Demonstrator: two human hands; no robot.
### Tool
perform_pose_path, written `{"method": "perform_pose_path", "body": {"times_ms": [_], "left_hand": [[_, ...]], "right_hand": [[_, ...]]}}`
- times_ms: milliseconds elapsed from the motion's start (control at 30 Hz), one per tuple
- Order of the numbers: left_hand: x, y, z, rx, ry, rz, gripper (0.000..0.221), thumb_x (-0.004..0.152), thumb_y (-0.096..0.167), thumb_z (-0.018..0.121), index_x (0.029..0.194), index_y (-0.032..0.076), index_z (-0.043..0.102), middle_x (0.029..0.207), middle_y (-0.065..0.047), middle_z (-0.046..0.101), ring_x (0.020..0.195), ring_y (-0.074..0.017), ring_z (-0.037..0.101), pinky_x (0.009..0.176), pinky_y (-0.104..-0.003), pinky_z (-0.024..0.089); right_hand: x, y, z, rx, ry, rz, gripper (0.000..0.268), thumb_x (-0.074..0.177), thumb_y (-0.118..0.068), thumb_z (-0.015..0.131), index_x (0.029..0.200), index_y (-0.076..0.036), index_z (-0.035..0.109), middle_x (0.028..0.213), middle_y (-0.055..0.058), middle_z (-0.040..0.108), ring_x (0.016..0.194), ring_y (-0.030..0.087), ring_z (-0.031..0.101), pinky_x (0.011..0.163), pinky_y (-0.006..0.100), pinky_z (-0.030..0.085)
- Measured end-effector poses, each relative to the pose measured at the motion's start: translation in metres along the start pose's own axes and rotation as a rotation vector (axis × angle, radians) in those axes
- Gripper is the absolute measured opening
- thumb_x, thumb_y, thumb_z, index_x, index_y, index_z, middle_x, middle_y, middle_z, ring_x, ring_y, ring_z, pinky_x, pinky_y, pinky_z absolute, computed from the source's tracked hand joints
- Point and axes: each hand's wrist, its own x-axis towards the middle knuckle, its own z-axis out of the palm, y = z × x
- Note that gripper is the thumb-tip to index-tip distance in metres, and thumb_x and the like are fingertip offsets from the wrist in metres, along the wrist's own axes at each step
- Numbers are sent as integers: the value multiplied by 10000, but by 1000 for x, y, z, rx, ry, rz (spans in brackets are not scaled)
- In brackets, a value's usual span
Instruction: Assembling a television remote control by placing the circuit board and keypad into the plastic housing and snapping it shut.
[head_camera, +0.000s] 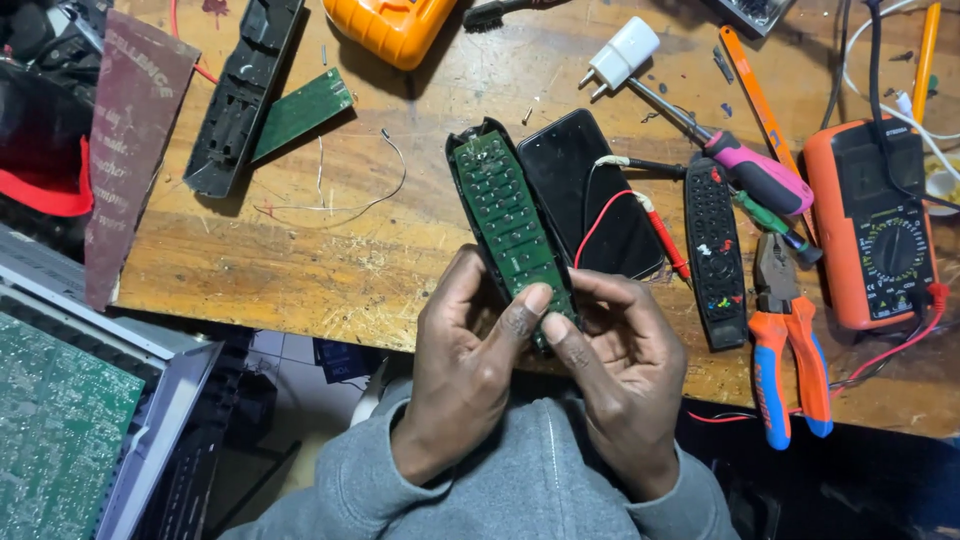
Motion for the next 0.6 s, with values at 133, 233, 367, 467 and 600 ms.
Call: {"method": "perform_pose_path", "body": {"times_ms": [133, 233, 367, 467, 600], "left_hand": [[7, -1, -5, -42, -3, -58, 288, 932, 228, 688, 1163, 66, 627, 1062, -46, 703, 919, -110, 665, 798, -254, 574], [10, -9, -6, 51, 139, -95, 708, 820, 252, 771, 1408, 52, 431, 1107, -68, 604, 977, -153, 599, 865, -271, 548], [19, -24, -16, -98, 130, -20, 577, 807, 74, 813, 1247, 65, 440, 1034, -85, 540, 908, -134, 566, 810, -235, 562], [28, -14, -23, -216, -2, -96, 491, 807, 26, 764, 1232, 23, 518, 1044, -125, 652, 937, -168, 645, 807, -267, 590], [36, 5, -24, -301, -69, -230, 386, 791, 186, 812, 1079, 47, 595, 962, -110, 709, 822, -158, 692, 764, -280, 593]], "right_hand": [[-1, -1, 6, -66, 64, -52, 333, 882, 16, 720, 1203, 52, 638, 1179, 170, 687, 1060, 233, 737, 912, 268, 617], [0, -6, 6, -258, 94, -174, 275, 920, 6, 704, 1187, 52, 657, 1188, 183, 700, 1109, 224, 701, 997, 275, 579], [7, -14, 2, -556, 11, -411, 224, 948, 12, 706, 1170, 26, 687, 1173, 202, 685, 1104, 274, 686, 1005, 331, 564], [11, -15, -1, -663, -40, -559, 238, 939, 49, 737, 1166, -6, 694, 1236, 248, 628, 1157, 340, 662, 1030, 390, 582], [15, -14, -9, -844, -119, -788, 305, 919, 39, 791, 1181, -95, 712, 1319, 285, 632, 1188, 404, 672, 989, 488, 539]]}}
